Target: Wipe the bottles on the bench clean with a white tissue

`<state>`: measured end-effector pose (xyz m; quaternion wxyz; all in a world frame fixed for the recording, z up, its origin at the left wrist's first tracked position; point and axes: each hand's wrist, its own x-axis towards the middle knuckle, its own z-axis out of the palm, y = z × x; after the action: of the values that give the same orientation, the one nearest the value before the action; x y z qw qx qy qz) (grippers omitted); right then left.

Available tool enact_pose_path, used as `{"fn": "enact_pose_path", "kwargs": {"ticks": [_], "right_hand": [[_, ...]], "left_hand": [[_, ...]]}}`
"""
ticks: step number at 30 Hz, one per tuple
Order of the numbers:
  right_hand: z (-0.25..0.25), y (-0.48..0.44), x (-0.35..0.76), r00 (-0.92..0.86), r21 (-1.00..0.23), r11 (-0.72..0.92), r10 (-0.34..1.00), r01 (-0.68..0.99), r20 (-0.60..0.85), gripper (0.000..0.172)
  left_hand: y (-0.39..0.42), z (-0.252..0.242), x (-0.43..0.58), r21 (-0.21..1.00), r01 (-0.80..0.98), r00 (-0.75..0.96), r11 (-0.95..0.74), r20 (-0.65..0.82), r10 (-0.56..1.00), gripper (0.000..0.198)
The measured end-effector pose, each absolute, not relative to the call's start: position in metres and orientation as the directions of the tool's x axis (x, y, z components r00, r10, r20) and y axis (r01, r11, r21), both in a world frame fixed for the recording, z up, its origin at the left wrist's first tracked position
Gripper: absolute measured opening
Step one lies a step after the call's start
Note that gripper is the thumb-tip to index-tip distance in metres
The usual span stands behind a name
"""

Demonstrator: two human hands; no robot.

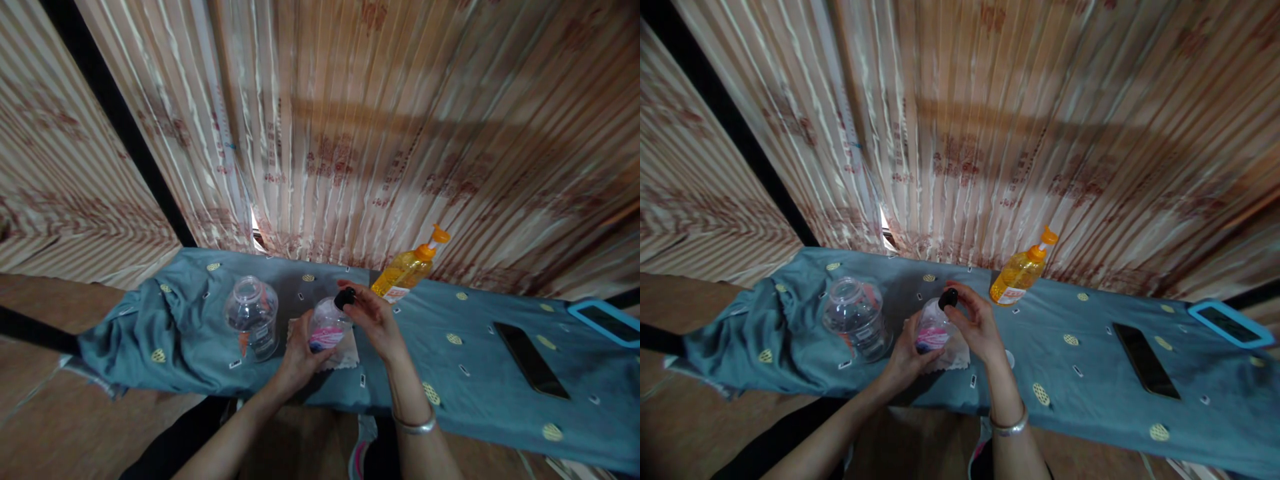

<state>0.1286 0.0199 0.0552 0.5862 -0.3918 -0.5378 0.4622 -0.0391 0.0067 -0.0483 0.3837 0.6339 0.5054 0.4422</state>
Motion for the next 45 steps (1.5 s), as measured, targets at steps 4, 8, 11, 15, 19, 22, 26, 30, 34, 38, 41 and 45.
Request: {"fn": "enact_pose_path", "kwargs": {"ticks": [4,8,11,15,19,22,26,30,34,38,41,45], "right_hand": [[0.057,0.018,0.131,-0.063,-0.955,0.288,0.954,-0.073,0.293,0.036],[0.052,0.022,0.125,0.061,-0.959,0.277,0.96,-0.063,0.273,0.03],[0.052,0.023,0.125,0.06,-0.96,0.271,0.962,-0.065,0.268,0.023],[0.059,0.018,0.13,-0.076,-0.962,0.261,0.961,-0.079,0.267,0.027],[0.058,0.018,0.131,-0.057,-0.96,0.271,0.96,-0.067,0.274,0.038],[0.052,0.021,0.128,0.038,-0.956,0.291,0.956,-0.032,0.289,0.029],[0.05,0.022,0.129,0.037,-0.962,0.273,0.962,-0.024,0.272,0.023],[0.058,0.018,0.133,-0.03,-0.972,0.226,0.973,-0.068,0.228,0.026],[0.062,0.016,0.134,-0.028,-0.974,0.163,0.985,-0.157,0.169,0.028],[0.063,0.017,0.13,0.007,-0.959,0.159,0.987,-0.235,0.162,0.023],[0.066,0.016,0.13,0.024,-0.941,0.179,0.984,-0.287,0.179,0.022],[0.068,0.016,0.138,0.081,-0.927,0.175,0.984,-0.331,0.157,0.027]], "left_hand": [[0.006,-0.049,-0.039,0.93,0.302,0.1,-0.21,0.188,0.977,0.076],[0.005,-0.048,-0.039,0.927,0.318,0.081,-0.2,0.184,0.98,0.076],[0.005,-0.048,-0.039,0.931,0.31,0.097,-0.195,0.173,0.98,0.076],[0.005,-0.05,-0.04,0.94,0.288,0.103,-0.183,0.16,0.982,0.078],[0.005,-0.05,-0.041,0.934,0.294,0.093,-0.201,0.181,0.979,0.078],[0.005,-0.048,-0.04,0.931,0.303,0.097,-0.203,0.182,0.979,0.076],[0.005,-0.045,-0.04,0.931,0.31,0.105,-0.195,0.171,0.98,0.075],[0.004,-0.043,-0.04,0.931,0.306,0.104,-0.2,0.176,0.979,0.074],[0.003,-0.042,-0.039,0.929,0.312,0.114,-0.199,0.172,0.979,0.072],[0.004,-0.045,-0.04,0.93,0.309,0.114,-0.197,0.17,0.979,0.075],[0.004,-0.048,-0.04,0.926,0.314,0.108,-0.209,0.184,0.977,0.076],[0.003,-0.049,-0.041,0.924,0.315,0.104,-0.216,0.192,0.976,0.077]]}}
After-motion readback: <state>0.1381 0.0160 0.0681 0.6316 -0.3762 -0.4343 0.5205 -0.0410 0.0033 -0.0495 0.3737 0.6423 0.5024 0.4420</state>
